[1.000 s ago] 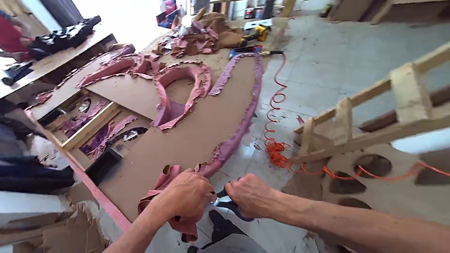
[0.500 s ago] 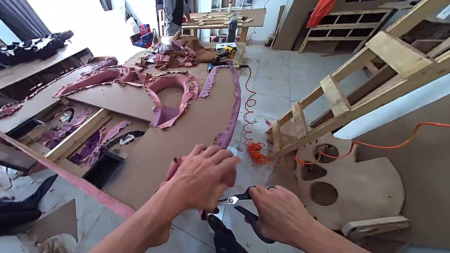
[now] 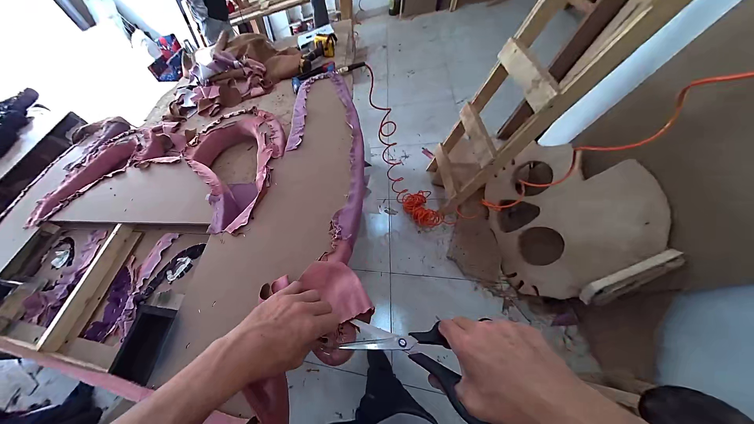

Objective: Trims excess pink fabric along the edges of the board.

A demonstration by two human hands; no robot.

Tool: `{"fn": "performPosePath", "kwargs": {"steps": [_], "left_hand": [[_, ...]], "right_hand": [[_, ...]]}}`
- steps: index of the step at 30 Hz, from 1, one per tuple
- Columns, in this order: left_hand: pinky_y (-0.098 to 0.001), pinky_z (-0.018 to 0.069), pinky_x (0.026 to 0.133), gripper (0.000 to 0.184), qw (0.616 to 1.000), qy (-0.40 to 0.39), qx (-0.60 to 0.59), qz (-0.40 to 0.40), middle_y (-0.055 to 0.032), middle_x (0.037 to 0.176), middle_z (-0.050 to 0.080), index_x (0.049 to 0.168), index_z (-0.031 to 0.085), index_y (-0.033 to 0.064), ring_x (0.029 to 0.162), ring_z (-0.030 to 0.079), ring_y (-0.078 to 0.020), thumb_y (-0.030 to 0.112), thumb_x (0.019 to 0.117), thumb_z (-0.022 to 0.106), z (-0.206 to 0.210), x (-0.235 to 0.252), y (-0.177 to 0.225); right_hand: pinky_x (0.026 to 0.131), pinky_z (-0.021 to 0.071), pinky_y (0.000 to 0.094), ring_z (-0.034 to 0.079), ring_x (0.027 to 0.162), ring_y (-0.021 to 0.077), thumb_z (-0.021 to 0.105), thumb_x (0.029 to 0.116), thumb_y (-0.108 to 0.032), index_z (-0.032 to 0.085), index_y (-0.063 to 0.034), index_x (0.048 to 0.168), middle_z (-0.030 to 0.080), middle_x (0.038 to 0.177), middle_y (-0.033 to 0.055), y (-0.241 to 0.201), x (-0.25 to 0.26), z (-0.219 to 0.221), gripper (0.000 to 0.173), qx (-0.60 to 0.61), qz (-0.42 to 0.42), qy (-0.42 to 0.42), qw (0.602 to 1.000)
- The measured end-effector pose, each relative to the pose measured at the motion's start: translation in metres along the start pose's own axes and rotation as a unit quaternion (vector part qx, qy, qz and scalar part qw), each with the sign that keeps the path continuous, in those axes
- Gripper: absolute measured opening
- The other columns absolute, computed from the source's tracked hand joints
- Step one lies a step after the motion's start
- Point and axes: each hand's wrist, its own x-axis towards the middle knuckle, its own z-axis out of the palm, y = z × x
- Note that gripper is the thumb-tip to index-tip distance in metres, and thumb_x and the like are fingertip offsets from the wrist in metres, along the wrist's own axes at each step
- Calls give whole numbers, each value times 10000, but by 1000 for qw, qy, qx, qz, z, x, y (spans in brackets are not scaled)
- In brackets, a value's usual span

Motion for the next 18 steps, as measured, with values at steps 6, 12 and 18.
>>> {"fn": "performPosePath", "kwargs": {"steps": [6, 12, 18], "left_hand": [[-399, 549, 827, 104, 996, -53, -9, 70, -25, 946, 690, 1021, 695, 132, 951, 673, -218, 120, 964, 610, -14, 11, -12], [-409, 531, 854, 61, 976, -81, 40, 196, -46, 921, 683, 992, 686, 111, 929, 668, -234, 110, 933, 671, -22, 36, -7], [-406, 510, 913, 105, 954, -65, 41, 290, -27, 911, 709, 989, 721, 119, 950, 675, -205, 211, 944, 701, -14, 52, -13]], "right_hand": [[587, 510, 485, 674, 678, 332, 857, 624, -420, 660, -24, 937, 669, 807, 151, -32, -2, -1, 542, 3, 31, -16, 999], [721, 535, 519, 696, 874, 387, 808, 687, -537, 615, 56, 1130, 668, 1028, 238, -115, -2, -5, 764, 49, 186, -107, 975], [794, 537, 481, 669, 1035, 374, 785, 709, -484, 528, 54, 1265, 606, 1204, 232, -177, 18, -10, 815, 55, 367, -176, 912]]}}
